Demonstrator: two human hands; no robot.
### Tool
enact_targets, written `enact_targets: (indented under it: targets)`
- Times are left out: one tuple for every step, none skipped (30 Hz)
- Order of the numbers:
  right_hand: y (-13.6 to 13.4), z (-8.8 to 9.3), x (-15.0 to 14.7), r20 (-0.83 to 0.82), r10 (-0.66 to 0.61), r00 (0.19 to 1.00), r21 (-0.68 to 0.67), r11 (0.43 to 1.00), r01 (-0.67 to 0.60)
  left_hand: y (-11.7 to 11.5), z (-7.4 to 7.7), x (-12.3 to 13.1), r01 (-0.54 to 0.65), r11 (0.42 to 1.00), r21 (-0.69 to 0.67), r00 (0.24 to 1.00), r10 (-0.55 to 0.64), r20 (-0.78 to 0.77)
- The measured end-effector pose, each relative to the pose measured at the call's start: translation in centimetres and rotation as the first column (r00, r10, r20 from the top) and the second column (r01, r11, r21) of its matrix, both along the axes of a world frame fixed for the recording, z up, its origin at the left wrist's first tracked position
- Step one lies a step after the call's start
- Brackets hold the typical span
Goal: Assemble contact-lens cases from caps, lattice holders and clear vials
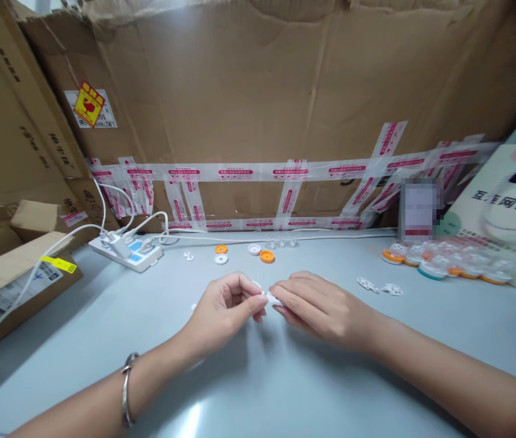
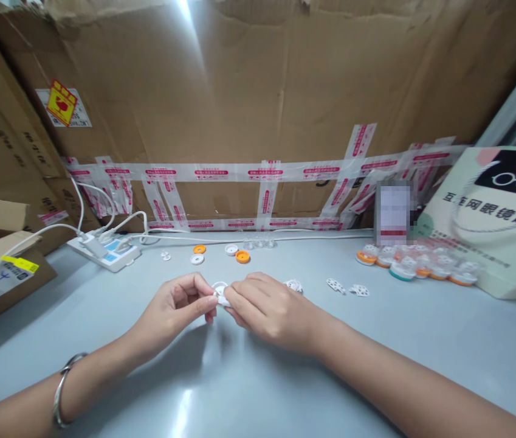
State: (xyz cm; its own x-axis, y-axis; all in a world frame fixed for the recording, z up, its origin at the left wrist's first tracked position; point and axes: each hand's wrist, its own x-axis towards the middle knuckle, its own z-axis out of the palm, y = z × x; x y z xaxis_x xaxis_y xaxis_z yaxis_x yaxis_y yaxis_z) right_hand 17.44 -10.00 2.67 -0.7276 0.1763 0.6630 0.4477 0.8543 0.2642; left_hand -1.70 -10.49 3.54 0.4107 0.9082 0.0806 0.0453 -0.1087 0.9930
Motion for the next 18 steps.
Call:
enact_targets:
  targets:
    - [0.1, -0.1, 0.0, -0.011, 0.000, 1.000, -0.014, 1.000, 0.000, 0.2, -0.1, -0.1, -0.003, 1.000, 0.018, 1.000, 0.003, -0.012]
    - [0.2, -0.2, 0.1, -0.027, -0.002, 1.000, -0.041, 0.999, 0.001, 0.4, -0.2, -0.2, -0.006, 0.999, 0.038, 1.000, 0.007, -0.028]
    - [0.3, -0.4, 0.2, -0.049, -0.009, 0.999, -0.081, 0.997, 0.005, 0.7, -0.4, -0.4, -0.013, 0.998, 0.058, 0.999, 0.016, -0.051]
    - [0.5, -0.6, 0.3, -0.073, -0.024, 0.997, -0.136, 0.991, 0.014, 1.1, -0.6, -0.6, -0.023, 0.996, 0.088, 0.996, 0.030, -0.087]
    - [0.7, -0.8, 0.4, -0.097, -0.049, 0.994, -0.208, 0.978, 0.028, 1.5, -0.8, -0.9, -0.035, 0.991, 0.130, 0.989, 0.053, -0.139]
    - [0.9, -1.0, 0.5, -0.121, -0.081, 0.989, -0.290, 0.956, 0.043, 1.9, -1.0, -1.2, -0.045, 0.981, 0.186, 0.974, 0.085, -0.208]
    - [1.2, -1.2, 0.6, -0.145, -0.118, 0.982, -0.375, 0.926, 0.055, 2.3, -1.3, -1.4, -0.043, 0.966, 0.254, 0.948, 0.119, -0.294]
    - [1.3, -1.4, 0.7, -0.170, -0.159, 0.972, -0.455, 0.888, 0.066, 2.6, -1.6, -1.6, -0.025, 0.949, 0.314, 0.915, 0.148, -0.376]
    - [1.5, -1.6, 0.8, -0.192, -0.205, 0.960, -0.528, 0.846, 0.075, 2.8, -1.9, -1.8, 0.009, 0.933, 0.359, 0.881, 0.163, -0.445]
    - [1.6, -1.7, 0.9, -0.209, -0.250, 0.945, -0.594, 0.801, 0.081, 3.0, -2.1, -1.9, 0.047, 0.920, 0.389, 0.850, 0.167, -0.499]
    - [1.7, -1.7, 0.9, -0.222, -0.293, 0.930, -0.649, 0.756, 0.084, 3.1, -2.4, -2.0, 0.080, 0.911, 0.405, 0.828, 0.165, -0.536]
    - [1.7, -1.7, 0.9, -0.232, -0.331, 0.915, -0.694, 0.715, 0.082, 3.2, -2.7, -1.9, 0.103, 0.905, 0.413, 0.812, 0.164, -0.561]
    - [1.7, -1.6, 0.8, -0.238, -0.358, 0.903, -0.732, 0.677, 0.075, 3.2, -2.9, -1.9, 0.114, 0.901, 0.419, 0.800, 0.167, -0.576]
    - [1.7, -1.5, 0.8, -0.245, -0.378, 0.893, -0.764, 0.643, 0.063, 3.2, -3.1, -1.8, 0.119, 0.899, 0.422, 0.792, 0.171, -0.586]
    - [1.6, -1.4, 0.7, -0.253, -0.393, 0.884, -0.789, 0.612, 0.046, 3.2, -3.3, -1.6, 0.119, 0.899, 0.421, 0.785, 0.174, -0.594]
    - [1.5, -1.3, 0.6, -0.263, -0.404, 0.876, -0.809, 0.587, 0.028, 3.2, -3.4, -1.5, 0.117, 0.900, 0.419, 0.781, 0.177, -0.599]
    - [1.5, -1.2, 0.5, -0.272, -0.412, 0.870, -0.826, 0.563, 0.009, 3.2, -3.5, -1.3, 0.115, 0.901, 0.418, 0.779, 0.180, -0.601]
    - [1.5, -1.1, 0.5, -0.280, -0.417, 0.864, -0.840, 0.542, -0.011, 3.3, -3.6, -1.2, 0.114, 0.902, 0.417, 0.779, 0.180, -0.601]
